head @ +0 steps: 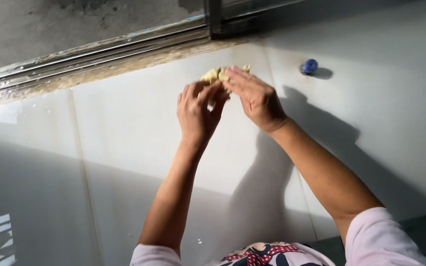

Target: Wiping down a white countertop surface and window frame with a yellow cloth in a water production facility.

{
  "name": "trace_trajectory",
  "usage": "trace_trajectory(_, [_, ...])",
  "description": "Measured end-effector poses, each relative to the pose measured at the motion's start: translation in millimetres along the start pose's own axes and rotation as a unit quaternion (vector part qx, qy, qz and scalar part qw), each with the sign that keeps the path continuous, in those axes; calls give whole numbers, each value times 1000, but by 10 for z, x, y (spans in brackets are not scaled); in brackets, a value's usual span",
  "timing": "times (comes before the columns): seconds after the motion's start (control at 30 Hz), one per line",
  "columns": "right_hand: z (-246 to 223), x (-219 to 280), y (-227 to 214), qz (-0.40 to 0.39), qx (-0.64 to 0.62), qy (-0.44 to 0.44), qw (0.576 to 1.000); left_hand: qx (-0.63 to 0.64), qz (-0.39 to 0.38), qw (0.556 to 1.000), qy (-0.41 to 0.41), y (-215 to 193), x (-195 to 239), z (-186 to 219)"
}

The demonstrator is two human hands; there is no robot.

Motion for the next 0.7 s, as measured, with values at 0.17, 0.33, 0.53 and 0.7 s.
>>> trace_trajectory(0.17, [-444, 1411, -1263, -99, -32, -12, 995, 27, -80, 996, -10, -214, 1299, 1282])
trace_trajectory(0.33, [-849, 2452, -2144, -178, -18, -29, 983, -19, -123, 991, -44, -338, 2477, 2229])
trace_trajectory(0.53, [-482, 3072, -1974, -263, -13, -44, 964, -29, -191, 980, -39, 186, 3125, 2186])
trace_trajectory(0.7, [152, 2526, -1260, -219, -21, -11, 975, -75, -153, 980, -107, 636, 2514, 1430])
Point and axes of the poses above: each hand's wrist, its own x-axis away from the middle knuckle, its own y-axis out of the palm, z = x × y, the point moved 7 cm from there along -x, towards the middle knuckle, and after that the axes turned 14 degrees about z, right-handed, at the moved point
